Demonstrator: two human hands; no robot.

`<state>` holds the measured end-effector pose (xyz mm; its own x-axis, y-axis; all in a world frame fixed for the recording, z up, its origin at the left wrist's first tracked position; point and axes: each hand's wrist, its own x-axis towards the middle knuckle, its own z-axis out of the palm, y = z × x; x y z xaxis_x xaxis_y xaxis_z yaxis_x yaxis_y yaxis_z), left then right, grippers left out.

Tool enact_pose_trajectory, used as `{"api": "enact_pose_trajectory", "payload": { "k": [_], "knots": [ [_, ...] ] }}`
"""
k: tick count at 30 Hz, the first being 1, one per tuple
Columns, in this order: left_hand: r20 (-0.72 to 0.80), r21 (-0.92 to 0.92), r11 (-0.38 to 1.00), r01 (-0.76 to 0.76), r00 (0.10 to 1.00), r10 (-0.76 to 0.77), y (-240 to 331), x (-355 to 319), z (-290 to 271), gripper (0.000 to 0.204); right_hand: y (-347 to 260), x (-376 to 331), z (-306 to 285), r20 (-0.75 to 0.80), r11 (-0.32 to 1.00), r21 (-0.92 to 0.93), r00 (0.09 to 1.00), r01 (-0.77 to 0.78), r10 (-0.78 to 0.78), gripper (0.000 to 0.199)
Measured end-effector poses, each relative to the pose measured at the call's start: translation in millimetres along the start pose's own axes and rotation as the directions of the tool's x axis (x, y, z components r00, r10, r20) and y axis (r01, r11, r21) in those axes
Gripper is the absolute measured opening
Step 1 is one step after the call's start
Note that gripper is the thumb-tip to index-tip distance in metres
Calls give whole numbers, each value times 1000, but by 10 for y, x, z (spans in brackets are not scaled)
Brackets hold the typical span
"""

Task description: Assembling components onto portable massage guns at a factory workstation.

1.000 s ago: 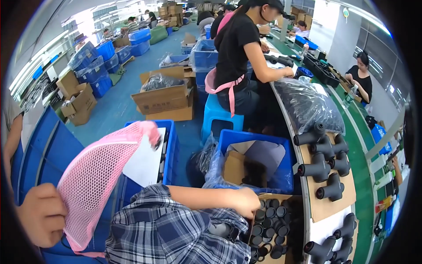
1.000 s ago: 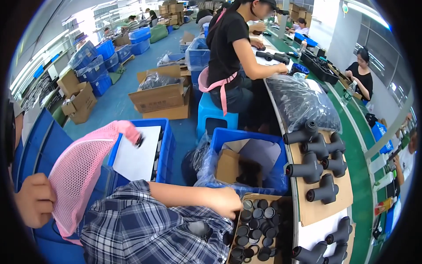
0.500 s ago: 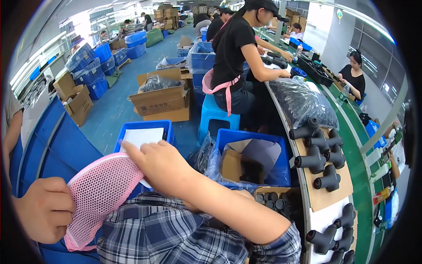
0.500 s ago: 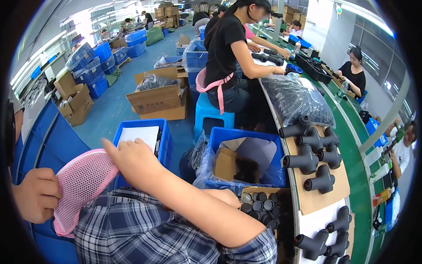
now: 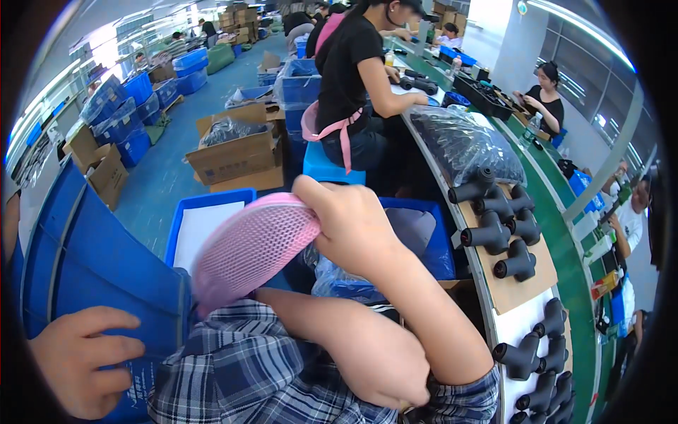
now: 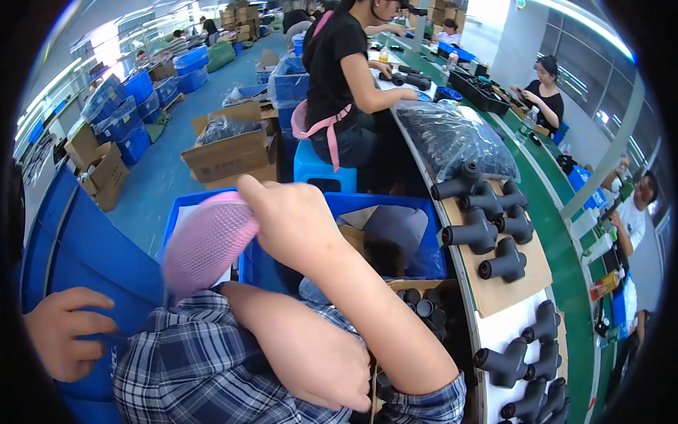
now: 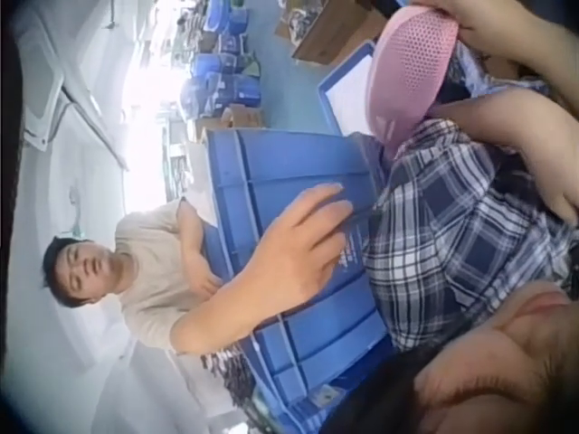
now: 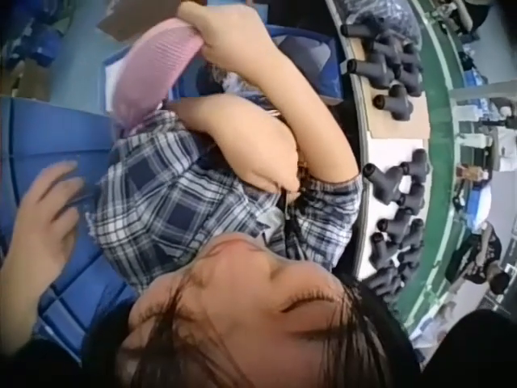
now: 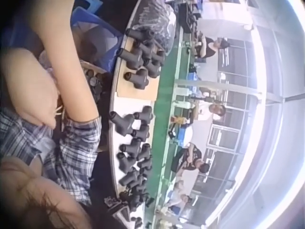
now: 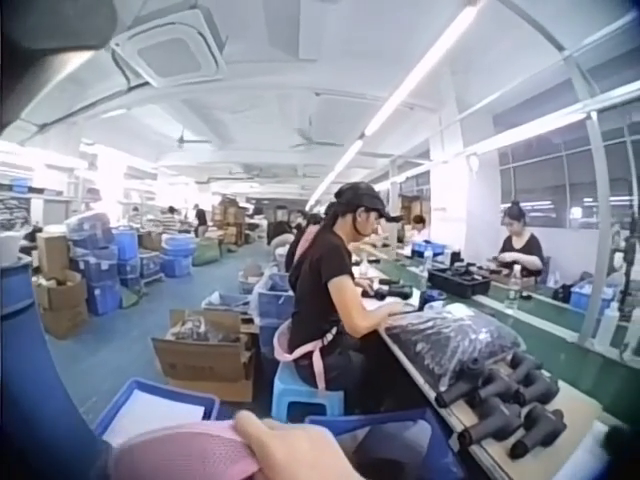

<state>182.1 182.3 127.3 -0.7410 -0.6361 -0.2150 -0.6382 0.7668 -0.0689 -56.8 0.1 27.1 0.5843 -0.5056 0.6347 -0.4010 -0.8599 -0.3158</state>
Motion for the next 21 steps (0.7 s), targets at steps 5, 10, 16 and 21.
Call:
{"api": "enact_pose_trajectory", "payload": {
  "k": [5, 10, 16, 21],
  "knots": [
    [-474, -207, 952, -227, 874, 105, -310, 435, 602, 51, 239, -456, 130, -93, 984, -149, 992, -100, 87, 18],
    [-689, -475, 745, -468, 724, 15, -439, 2910, 266, 74, 770, -865, 144, -131, 884, -266, 923, -385, 362, 18],
    [-391, -813, 386, -436, 900, 193, -878, 3458, 1162, 64, 721, -982, 38, -139, 838, -214, 864, -503, 484, 25],
    [-11, -743, 597, -304, 896, 444, -787, 3401, 1110, 47, 661, -1194, 294, -268, 863, -129, 855, -489, 444, 19]
  ]
}}
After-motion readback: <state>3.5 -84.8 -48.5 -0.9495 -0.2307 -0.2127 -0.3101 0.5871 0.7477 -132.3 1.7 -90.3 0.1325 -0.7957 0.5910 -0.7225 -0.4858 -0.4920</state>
